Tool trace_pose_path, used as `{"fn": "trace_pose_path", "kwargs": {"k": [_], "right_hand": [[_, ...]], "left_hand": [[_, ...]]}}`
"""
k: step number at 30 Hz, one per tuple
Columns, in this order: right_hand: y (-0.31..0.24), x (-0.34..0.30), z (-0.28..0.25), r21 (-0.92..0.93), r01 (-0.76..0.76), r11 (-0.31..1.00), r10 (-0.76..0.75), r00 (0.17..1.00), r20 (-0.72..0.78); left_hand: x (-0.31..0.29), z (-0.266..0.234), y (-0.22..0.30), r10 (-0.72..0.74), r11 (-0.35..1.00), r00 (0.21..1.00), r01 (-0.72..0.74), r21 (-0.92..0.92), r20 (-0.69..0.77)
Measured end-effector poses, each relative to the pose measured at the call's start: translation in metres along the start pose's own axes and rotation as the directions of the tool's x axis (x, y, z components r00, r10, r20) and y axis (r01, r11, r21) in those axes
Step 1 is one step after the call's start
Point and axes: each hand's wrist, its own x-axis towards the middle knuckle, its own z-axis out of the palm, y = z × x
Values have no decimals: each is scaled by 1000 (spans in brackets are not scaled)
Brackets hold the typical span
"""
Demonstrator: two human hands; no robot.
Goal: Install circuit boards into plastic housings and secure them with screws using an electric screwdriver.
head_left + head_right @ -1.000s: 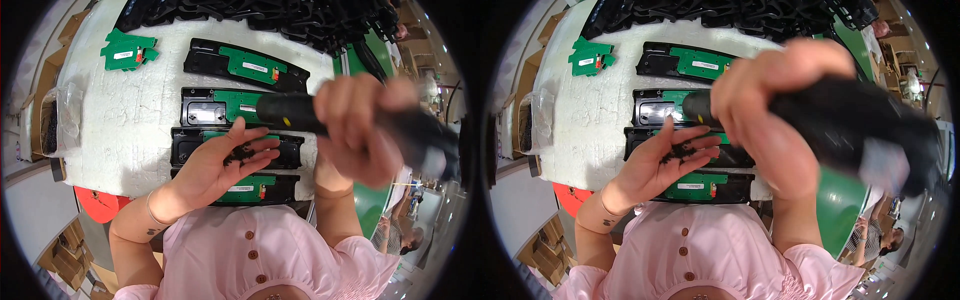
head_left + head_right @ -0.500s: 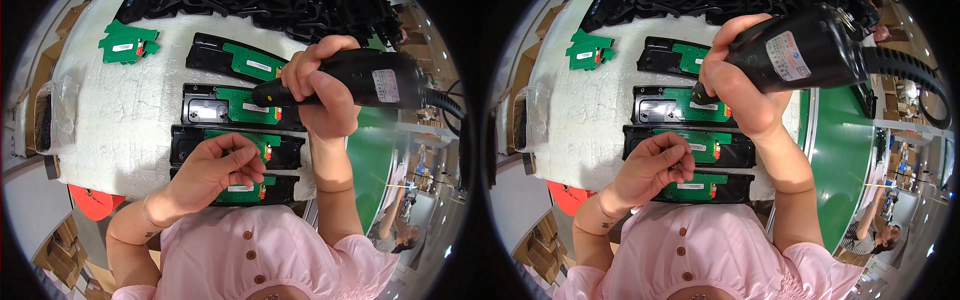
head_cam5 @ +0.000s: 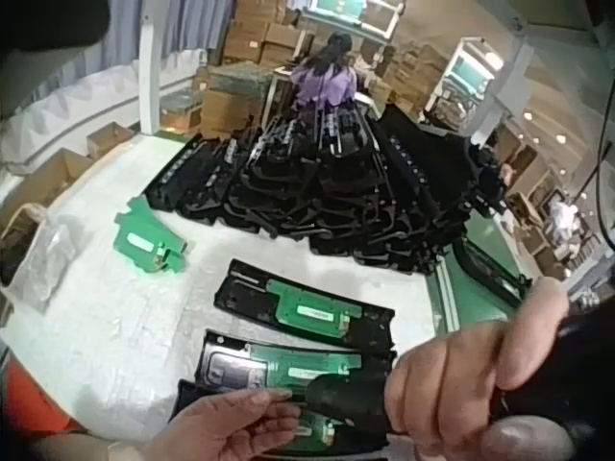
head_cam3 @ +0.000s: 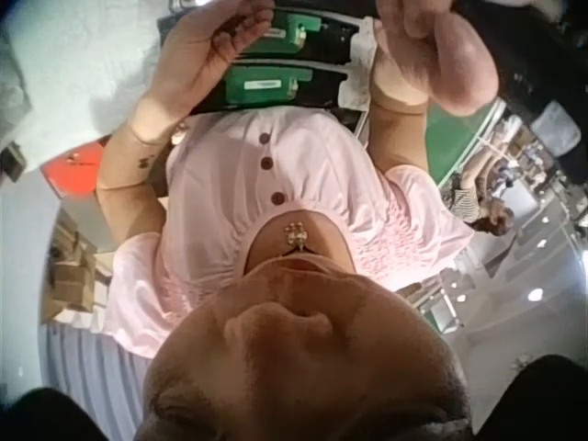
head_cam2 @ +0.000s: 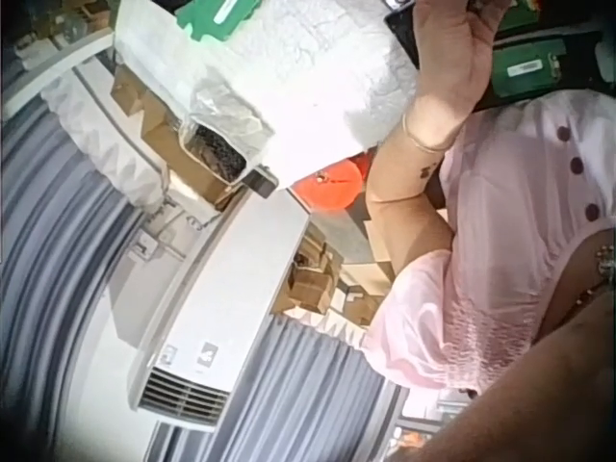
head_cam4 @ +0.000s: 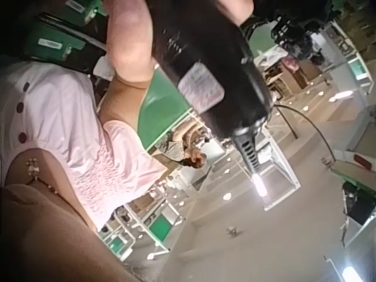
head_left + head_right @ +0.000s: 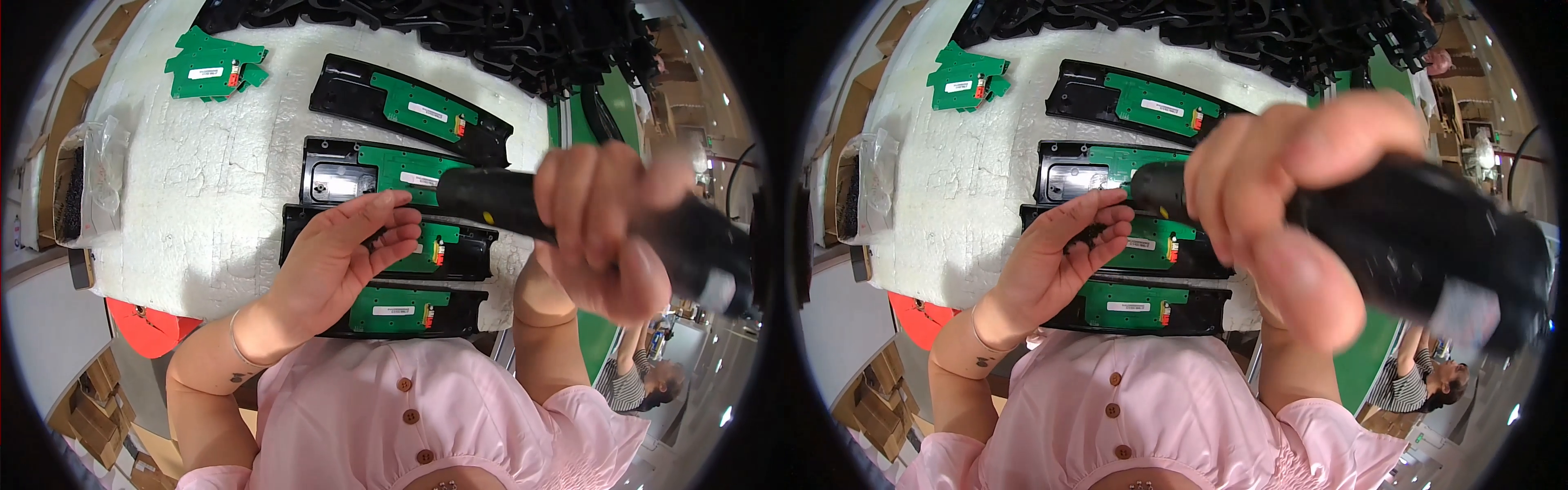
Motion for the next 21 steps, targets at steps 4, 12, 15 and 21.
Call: {"fn": "trace_pose_path", "kwargs": {"k": [4, 12, 15, 21], "right_hand": [[-16, -4, 7, -42, 45, 998, -43, 998, 39], [-31, -11, 5, 3, 77, 997, -78, 996, 34], [-32, -13, 3, 30, 101, 994, -102, 994, 42], [-31, -14, 0, 6, 106, 994, -106, 988, 110]], "left_hand": [[4, 1, -2, 34, 999, 999, -34, 15, -15], [4, -1, -7, 8, 1000, 996, -7, -14, 94], [3, 1, -6, 0, 1000, 996, -1, 10, 91], [4, -2, -16, -33, 972, 977, 81, -222, 210]]}}
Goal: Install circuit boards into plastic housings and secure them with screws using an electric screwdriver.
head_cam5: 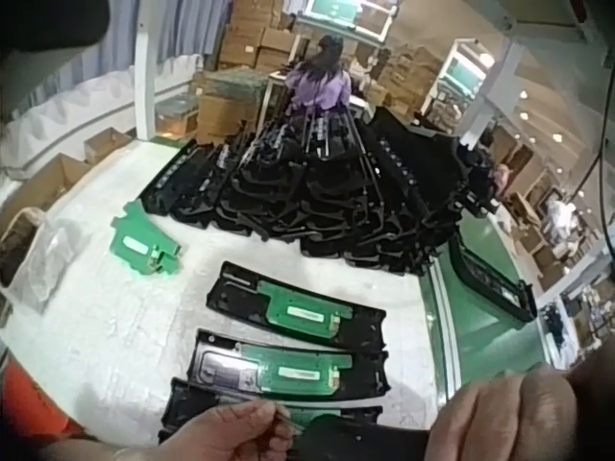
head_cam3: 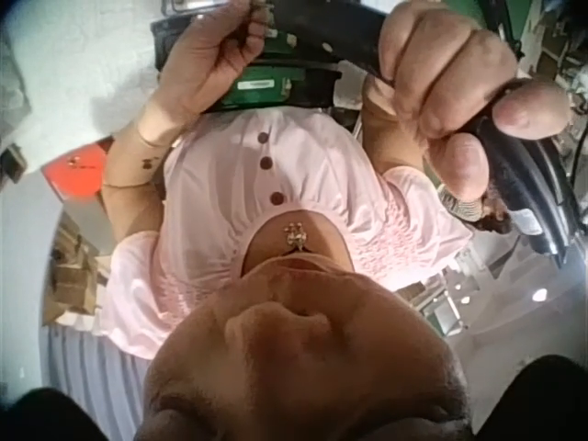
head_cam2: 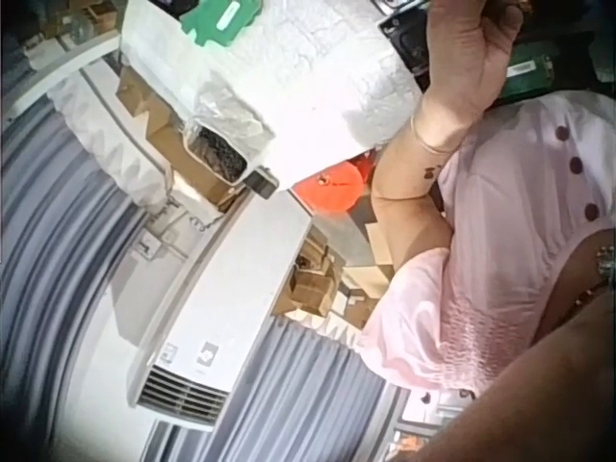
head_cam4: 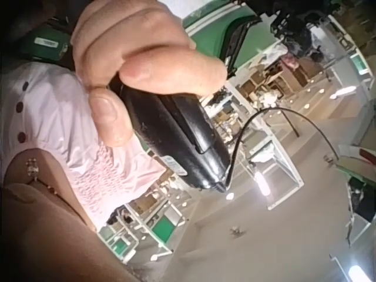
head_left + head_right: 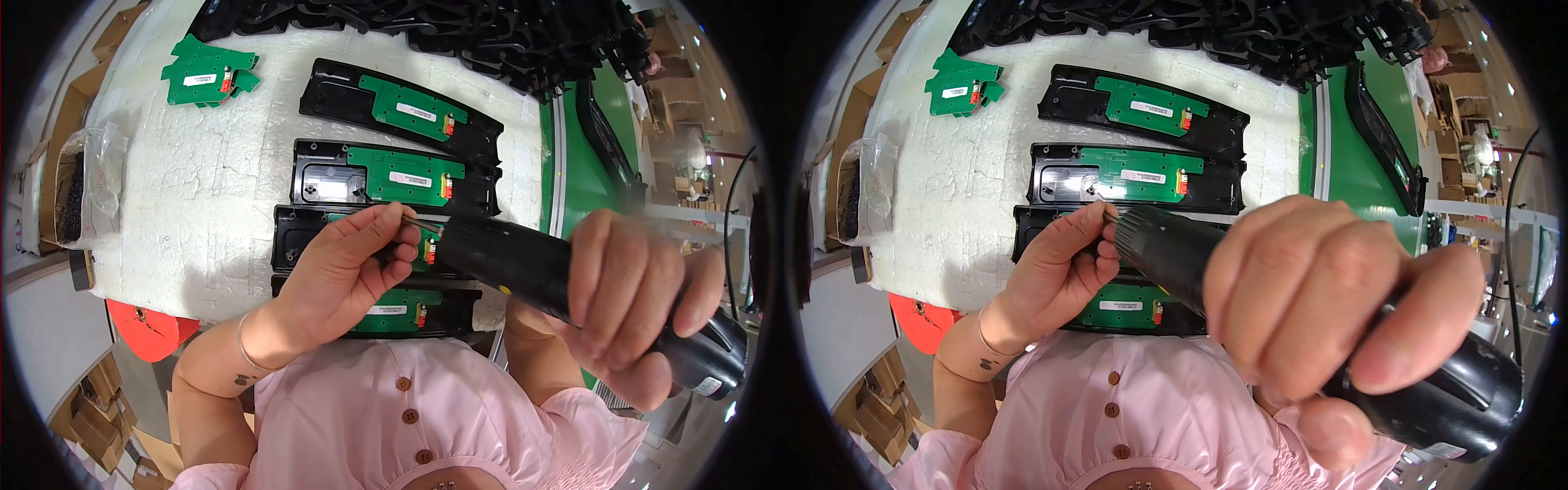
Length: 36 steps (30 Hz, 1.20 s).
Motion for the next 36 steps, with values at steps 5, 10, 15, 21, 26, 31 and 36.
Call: {"fn": "trace_pose_path", "kwargs": {"k": [5, 10, 15, 21, 26, 31, 36], "right_hand": [[45, -1, 0, -163, -99, 982, 60, 971, -230], [73, 6, -21, 23, -169, 985, 170, 954, -247], [79, 9, -19, -2, -215, 977, 206, 939, -274], [79, 17, -10, -184, -351, 918, 295, 915, -277], [83, 21, -10, -214, -378, 901, 333, 917, -218], [76, 20, -7, -258, -314, 914, 262, 941, -215], [33, 21, -17, 26, -25, 999, 23, 998, 59]], "left_hand": [[-1, 20, -10, -73, 996, 986, 80, 41, -148], [-11, 7, -6, -48, 932, 992, 86, 353, -115], [-15, 10, -3, -16, 924, 995, 52, 379, -98], [-15, 5, 2, 25, 917, 994, 19, 400, -104], [-13, 8, 10, 77, 945, 979, -12, 326, -187], [-11, 2, 14, 107, 972, 981, -69, 226, -162], [-3, 6, 12, 129, 976, 967, -85, 199, -220]]}}
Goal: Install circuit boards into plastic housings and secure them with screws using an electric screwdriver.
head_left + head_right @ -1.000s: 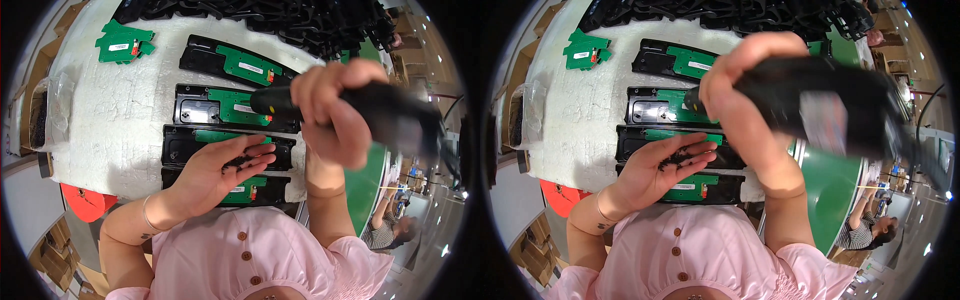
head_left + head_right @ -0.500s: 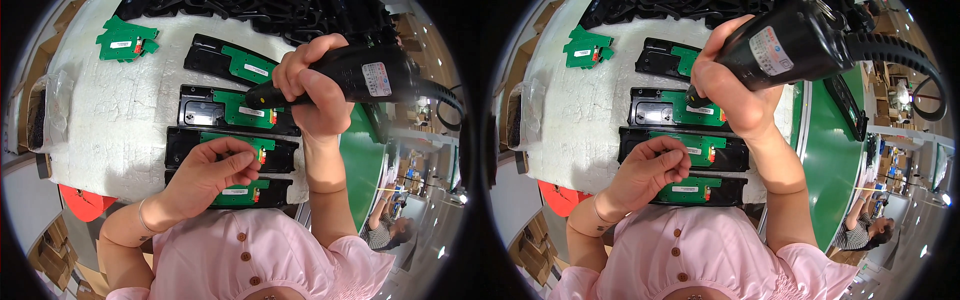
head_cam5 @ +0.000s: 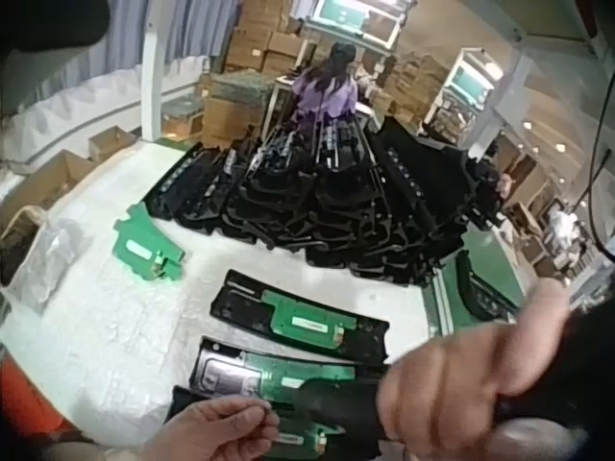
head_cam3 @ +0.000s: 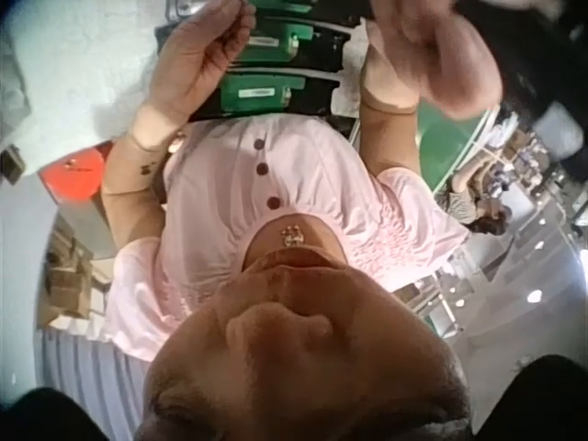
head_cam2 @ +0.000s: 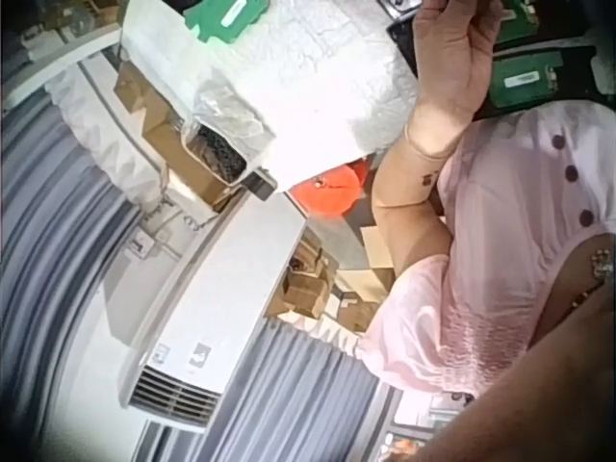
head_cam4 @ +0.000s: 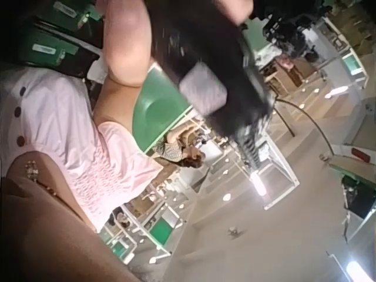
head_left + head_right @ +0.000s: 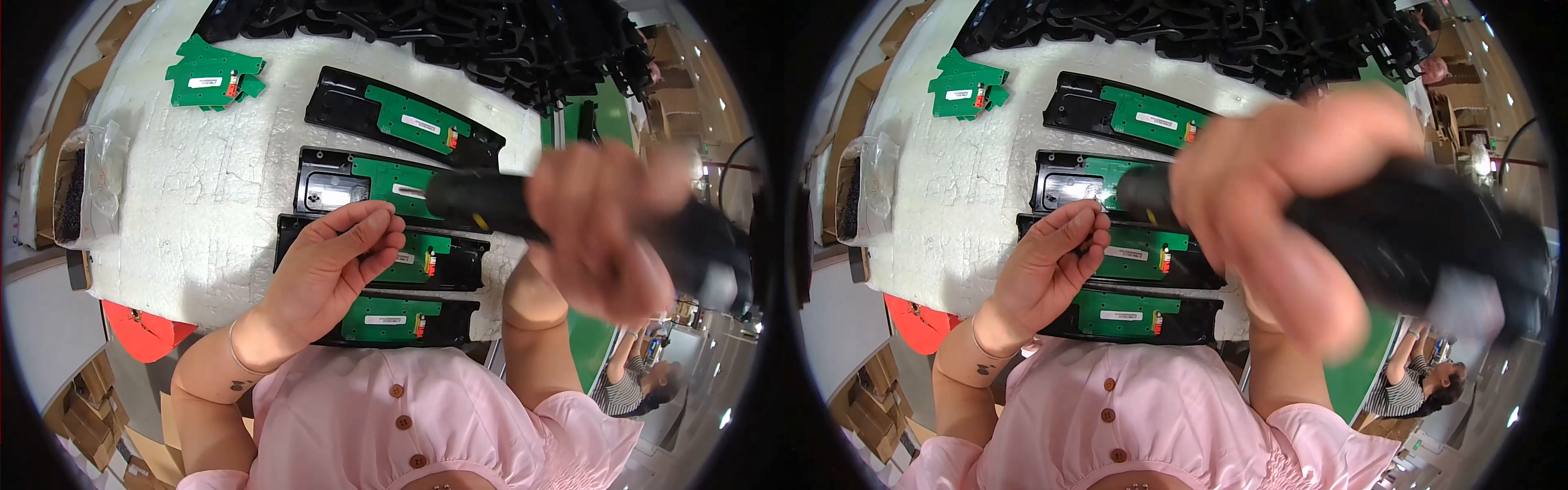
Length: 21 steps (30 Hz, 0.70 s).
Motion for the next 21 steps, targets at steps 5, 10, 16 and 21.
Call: {"fn": "trace_pose_path", "kwargs": {"k": [5, 10, 16, 21], "right_hand": [[-40, -13, 14, 53, 62, 997, -59, 997, -53], [-34, -23, 14, 33, 128, 991, -122, 982, -147], [-30, -21, 17, 8, 175, 985, -171, 970, -176], [-30, -22, 15, 28, 171, 985, -164, 971, -172]], "left_hand": [[4, -1, -7, -8, 998, 997, 13, -62, 73], [6, 4, -13, -4, 996, 994, 13, -84, 106], [8, 9, -13, 0, 1000, 999, 1, -17, 51], [7, 5, -10, -60, 998, 991, 63, -21, 117]]}}
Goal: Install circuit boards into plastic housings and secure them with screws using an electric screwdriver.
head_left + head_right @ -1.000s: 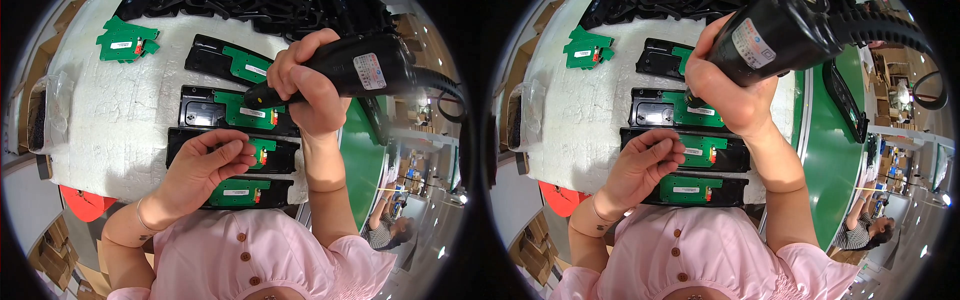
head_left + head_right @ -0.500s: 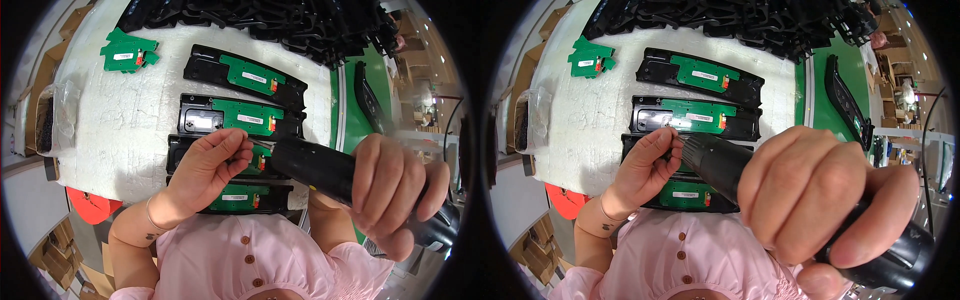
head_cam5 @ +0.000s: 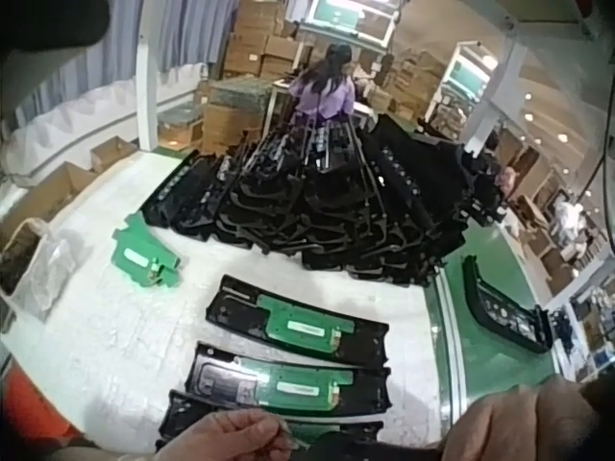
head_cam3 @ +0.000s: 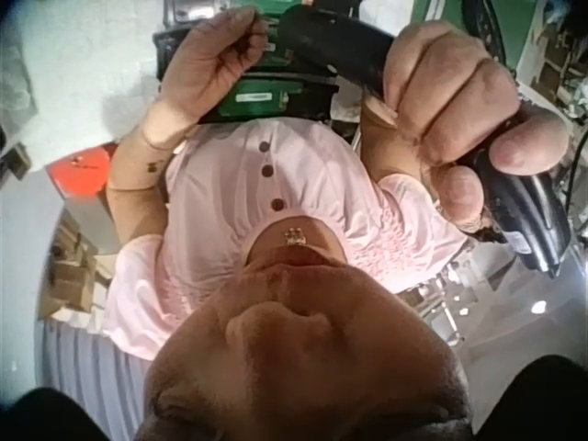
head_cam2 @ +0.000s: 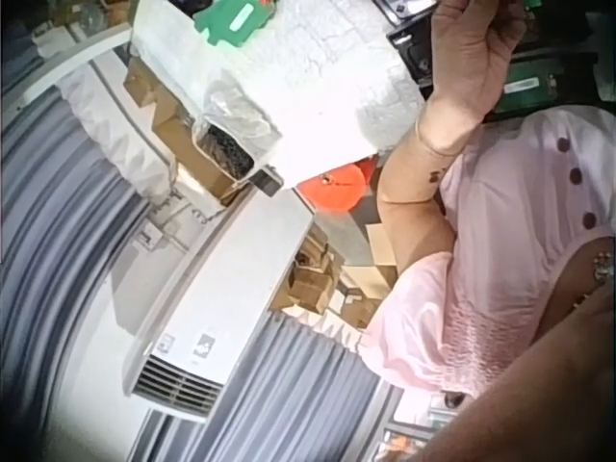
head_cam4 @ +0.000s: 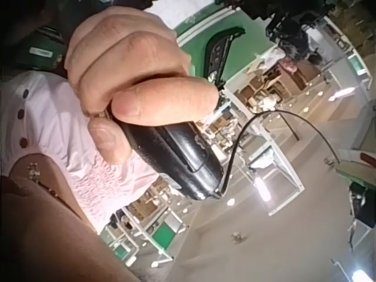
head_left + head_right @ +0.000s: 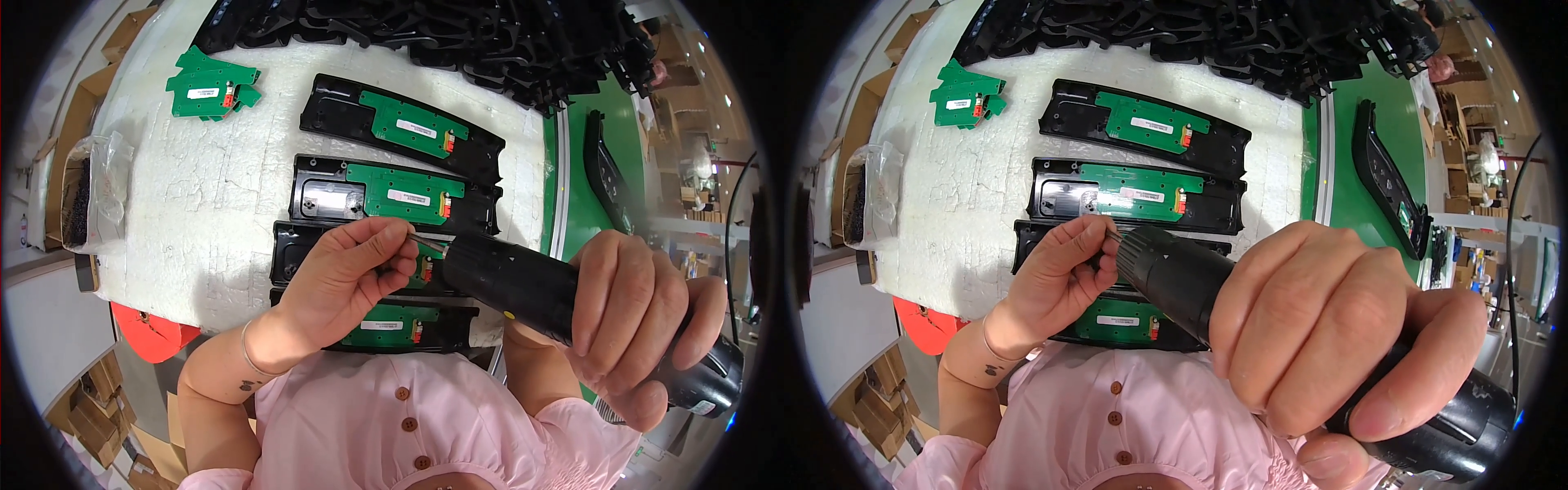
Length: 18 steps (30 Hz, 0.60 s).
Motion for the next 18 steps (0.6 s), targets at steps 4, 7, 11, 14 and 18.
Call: {"fn": "trace_pose_path", "kwargs": {"k": [4, 7, 11, 14, 18], "right_hand": [[1, 3, 1, 33, -68, 997, 68, 998, 0], [28, 8, -13, 110, -142, 984, 117, 971, 208], [65, 7, -17, -53, -298, 953, 285, 943, -172], [78, 8, -28, -70, -324, 943, 309, 935, -172], [83, 11, -24, -167, -364, 916, 329, 922, -205]], "left_hand": [[1, -14, -4, -14, 988, 981, 43, -147, 194], [-3, 20, -2, -55, 991, 998, 52, -122, -23], [-7, 17, -2, -130, 989, 989, 124, -78, -75], [-12, 7, 1, -157, 985, 986, 160, 67, -53], [-17, 0, 2, -114, 978, 993, 105, 178, 39]]}}
